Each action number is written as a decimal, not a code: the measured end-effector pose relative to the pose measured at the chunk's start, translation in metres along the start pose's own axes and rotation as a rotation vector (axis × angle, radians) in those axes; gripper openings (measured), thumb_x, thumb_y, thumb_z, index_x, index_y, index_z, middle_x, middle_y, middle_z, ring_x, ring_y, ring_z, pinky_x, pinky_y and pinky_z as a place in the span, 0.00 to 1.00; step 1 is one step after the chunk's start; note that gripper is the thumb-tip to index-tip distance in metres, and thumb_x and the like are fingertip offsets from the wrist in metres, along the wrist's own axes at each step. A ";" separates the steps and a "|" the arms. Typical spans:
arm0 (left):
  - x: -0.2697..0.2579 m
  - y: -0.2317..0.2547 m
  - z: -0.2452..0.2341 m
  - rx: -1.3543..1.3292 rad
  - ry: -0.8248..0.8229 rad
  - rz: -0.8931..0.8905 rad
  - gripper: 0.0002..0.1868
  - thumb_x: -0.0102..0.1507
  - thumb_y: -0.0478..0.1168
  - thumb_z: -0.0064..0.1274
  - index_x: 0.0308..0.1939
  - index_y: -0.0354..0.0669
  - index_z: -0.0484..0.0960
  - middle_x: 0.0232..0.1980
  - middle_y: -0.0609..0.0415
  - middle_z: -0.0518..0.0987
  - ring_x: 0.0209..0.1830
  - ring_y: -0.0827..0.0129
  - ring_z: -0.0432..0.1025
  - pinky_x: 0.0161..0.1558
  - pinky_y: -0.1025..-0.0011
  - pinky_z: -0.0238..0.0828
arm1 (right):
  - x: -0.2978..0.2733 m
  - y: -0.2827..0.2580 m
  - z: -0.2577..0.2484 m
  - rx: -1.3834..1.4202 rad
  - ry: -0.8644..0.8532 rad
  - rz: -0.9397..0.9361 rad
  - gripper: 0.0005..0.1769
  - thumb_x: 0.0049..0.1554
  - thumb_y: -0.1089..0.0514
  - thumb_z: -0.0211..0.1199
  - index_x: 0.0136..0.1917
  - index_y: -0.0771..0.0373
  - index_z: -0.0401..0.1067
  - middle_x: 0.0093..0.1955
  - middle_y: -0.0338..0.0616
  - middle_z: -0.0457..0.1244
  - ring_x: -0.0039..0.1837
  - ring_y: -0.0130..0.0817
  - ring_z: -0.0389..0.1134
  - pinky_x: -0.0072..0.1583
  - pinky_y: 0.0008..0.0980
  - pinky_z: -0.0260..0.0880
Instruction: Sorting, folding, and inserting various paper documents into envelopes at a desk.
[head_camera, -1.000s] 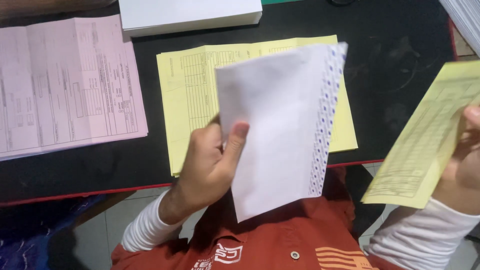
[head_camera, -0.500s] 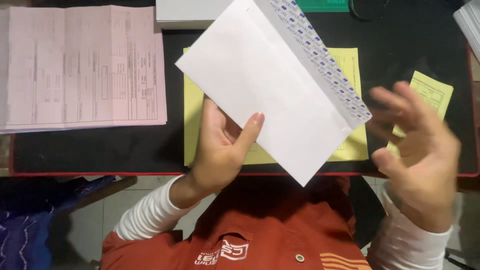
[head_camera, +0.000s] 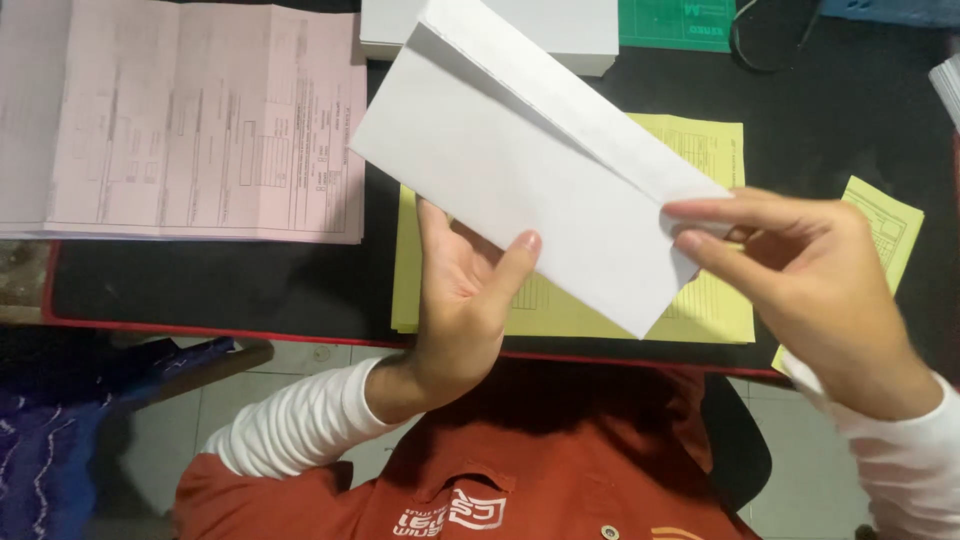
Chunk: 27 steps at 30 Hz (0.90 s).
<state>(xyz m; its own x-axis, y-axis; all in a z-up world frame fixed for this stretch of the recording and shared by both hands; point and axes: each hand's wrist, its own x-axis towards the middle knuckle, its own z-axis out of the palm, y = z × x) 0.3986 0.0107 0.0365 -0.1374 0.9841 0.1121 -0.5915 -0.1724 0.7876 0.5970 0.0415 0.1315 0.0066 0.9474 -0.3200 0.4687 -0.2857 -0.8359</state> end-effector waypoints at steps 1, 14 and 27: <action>0.003 0.002 -0.002 -0.039 -0.039 -0.040 0.35 0.68 0.27 0.48 0.76 0.40 0.49 0.73 0.42 0.66 0.73 0.60 0.65 0.79 0.62 0.60 | 0.009 -0.005 -0.003 -0.044 0.000 -0.045 0.16 0.55 0.69 0.63 0.57 0.66 0.77 0.58 0.51 0.73 0.58 0.36 0.74 0.59 0.30 0.78; 0.082 0.080 -0.002 1.457 -0.681 -0.245 0.44 0.66 0.58 0.49 0.78 0.37 0.54 0.58 0.47 0.82 0.45 0.59 0.82 0.43 0.58 0.80 | 0.247 0.014 -0.003 -0.057 -0.097 -0.348 0.17 0.57 0.67 0.64 0.58 0.51 0.76 0.60 0.25 0.71 0.51 0.15 0.69 0.40 0.15 0.64; 0.180 0.019 -0.084 2.175 -0.115 0.056 0.46 0.58 0.62 0.67 0.70 0.42 0.65 0.52 0.40 0.77 0.50 0.52 0.74 0.36 0.61 0.81 | 0.242 0.023 0.016 -0.686 0.353 -1.003 0.21 0.62 0.45 0.83 0.58 0.61 0.84 0.54 0.53 0.66 0.36 0.31 0.64 0.54 0.36 0.66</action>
<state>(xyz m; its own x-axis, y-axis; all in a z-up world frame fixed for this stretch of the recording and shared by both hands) 0.2957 0.1811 0.0205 -0.0340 0.9930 0.1133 0.9989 0.0301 0.0367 0.5952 0.2617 0.0276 -0.4311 0.7206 0.5430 0.7638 0.6118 -0.2055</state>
